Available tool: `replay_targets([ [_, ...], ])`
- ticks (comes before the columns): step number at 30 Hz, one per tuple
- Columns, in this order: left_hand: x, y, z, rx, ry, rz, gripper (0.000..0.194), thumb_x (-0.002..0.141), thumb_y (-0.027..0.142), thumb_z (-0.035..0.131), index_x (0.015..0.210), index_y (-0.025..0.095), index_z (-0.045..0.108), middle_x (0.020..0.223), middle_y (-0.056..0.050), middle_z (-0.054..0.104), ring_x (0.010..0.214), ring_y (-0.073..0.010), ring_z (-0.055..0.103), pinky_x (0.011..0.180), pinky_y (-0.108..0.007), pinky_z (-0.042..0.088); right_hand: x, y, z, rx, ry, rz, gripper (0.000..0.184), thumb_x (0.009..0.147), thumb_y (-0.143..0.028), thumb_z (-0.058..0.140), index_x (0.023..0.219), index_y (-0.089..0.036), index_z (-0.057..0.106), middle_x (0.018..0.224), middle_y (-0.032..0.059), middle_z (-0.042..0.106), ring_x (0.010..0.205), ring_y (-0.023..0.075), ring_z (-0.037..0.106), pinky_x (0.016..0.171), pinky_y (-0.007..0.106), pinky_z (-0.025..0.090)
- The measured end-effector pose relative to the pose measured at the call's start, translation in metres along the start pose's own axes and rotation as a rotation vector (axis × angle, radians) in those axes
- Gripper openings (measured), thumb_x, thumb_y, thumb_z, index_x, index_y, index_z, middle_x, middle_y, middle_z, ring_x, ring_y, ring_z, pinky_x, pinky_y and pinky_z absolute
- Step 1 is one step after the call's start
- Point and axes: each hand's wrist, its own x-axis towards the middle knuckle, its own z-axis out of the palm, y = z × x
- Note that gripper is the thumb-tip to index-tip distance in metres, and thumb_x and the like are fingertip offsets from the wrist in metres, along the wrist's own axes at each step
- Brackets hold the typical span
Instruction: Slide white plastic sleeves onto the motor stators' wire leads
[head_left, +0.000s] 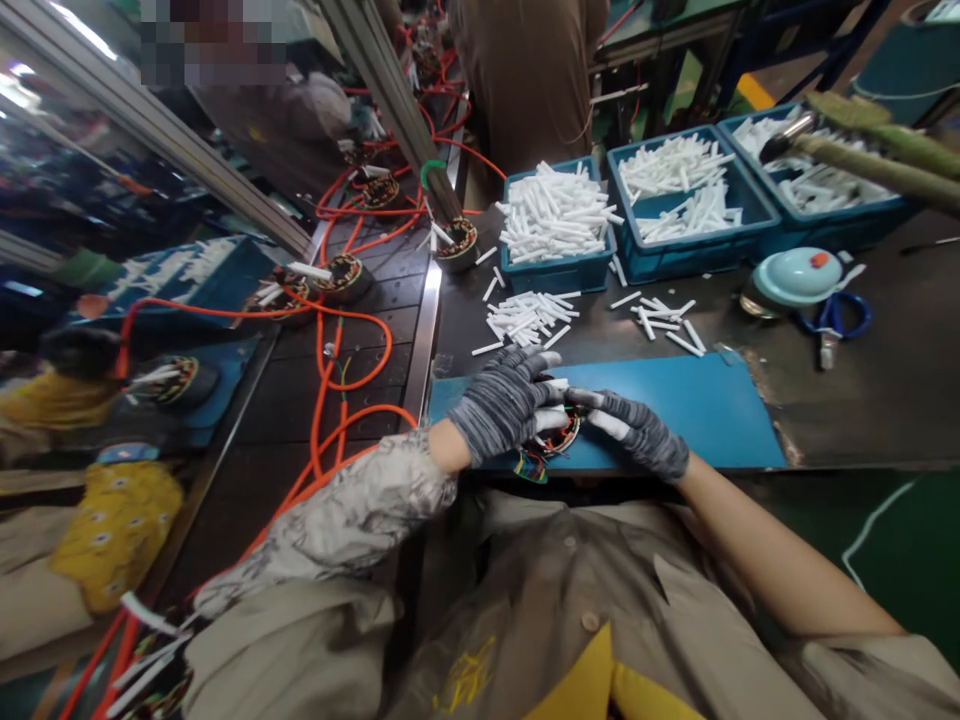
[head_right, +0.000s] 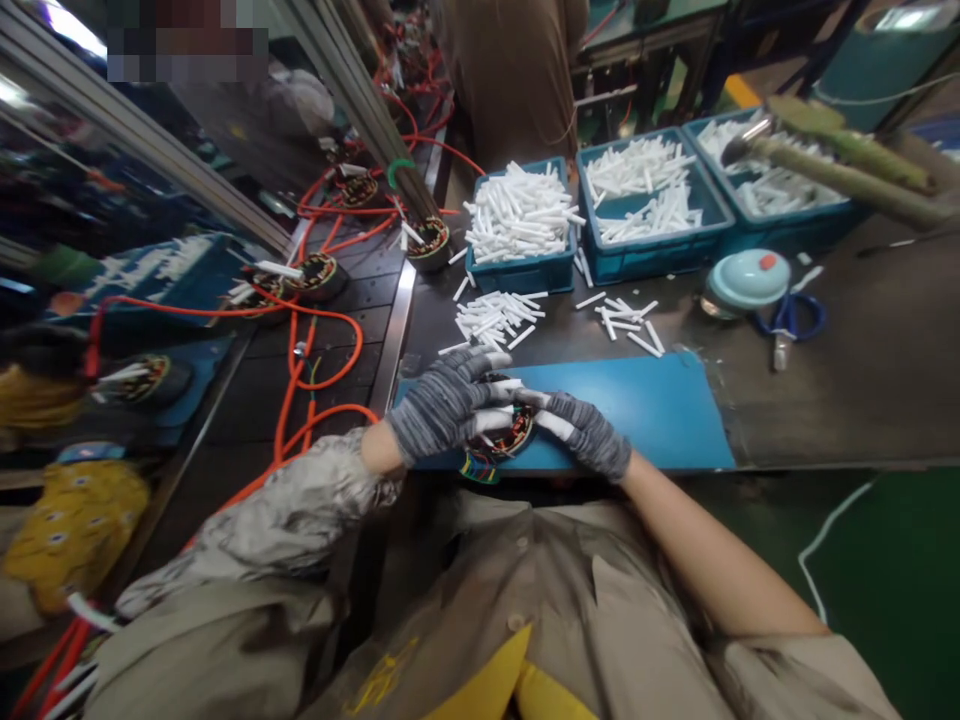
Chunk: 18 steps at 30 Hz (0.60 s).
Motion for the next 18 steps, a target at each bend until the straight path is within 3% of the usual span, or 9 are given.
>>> replay_targets([
  [3, -0.007, 0.007, 0.011, 0.044, -0.055, 0.007, 0.037, 0.099, 0.038, 0.06, 0.128, 0.018, 0.072, 0.154, -0.015, 0.052, 0.145, -0.0326, 0.047, 0.124, -0.052, 0.034, 0.018, -0.009, -0.014, 0.037, -0.128, 0.043, 0.048, 0.099, -0.053, 0.058, 0.14, -0.031, 0.064, 0.145, 0.0025, 0.064, 0.136, 0.0264, 0.059, 0.121, 0.051, 0.041],
  [6, -0.006, 0.0, 0.018, 0.025, -0.132, 0.012, 0.035, 0.101, 0.034, 0.057, 0.126, 0.015, 0.073, 0.155, -0.016, 0.052, 0.147, -0.0333, 0.044, 0.125, -0.054, 0.032, 0.041, -0.02, -0.027, -0.031, -0.299, 0.021, 0.045, 0.095, -0.053, 0.062, 0.133, -0.03, 0.07, 0.136, 0.0034, 0.071, 0.128, 0.0267, 0.065, 0.115, 0.048, 0.047],
  [10, -0.008, -0.022, 0.012, -0.173, -0.163, 0.083, 0.038, 0.098, 0.034, 0.061, 0.129, 0.014, 0.071, 0.152, -0.016, 0.054, 0.144, -0.0288, 0.049, 0.124, -0.044, 0.037, 0.064, -0.031, -0.028, -0.148, -0.469, -0.05, 0.039, 0.093, -0.051, 0.065, 0.124, -0.029, 0.075, 0.122, 0.0026, 0.077, 0.114, 0.0256, 0.071, 0.107, 0.043, 0.052],
  [14, -0.009, -0.036, -0.002, -0.277, -0.112, 0.083, 0.034, 0.098, 0.035, 0.06, 0.123, 0.016, 0.073, 0.152, -0.014, 0.054, 0.144, -0.0262, 0.047, 0.125, -0.041, 0.035, 0.074, -0.034, -0.015, -0.271, -0.535, -0.095, 0.03, 0.093, -0.047, 0.065, 0.111, -0.028, 0.079, 0.115, 0.0013, 0.079, 0.105, 0.0231, 0.072, 0.103, 0.039, 0.053],
  [18, -0.006, -0.033, -0.002, -0.318, -0.167, 0.127, 0.036, 0.099, 0.032, 0.056, 0.127, 0.015, 0.07, 0.148, -0.014, 0.057, 0.141, -0.0247, 0.051, 0.124, -0.041, 0.037, 0.068, -0.031, -0.004, -0.173, -0.443, -0.096, 0.034, 0.097, -0.049, 0.057, 0.101, -0.022, 0.078, 0.106, 0.0042, 0.078, 0.099, 0.0216, 0.07, 0.097, 0.038, 0.055],
])
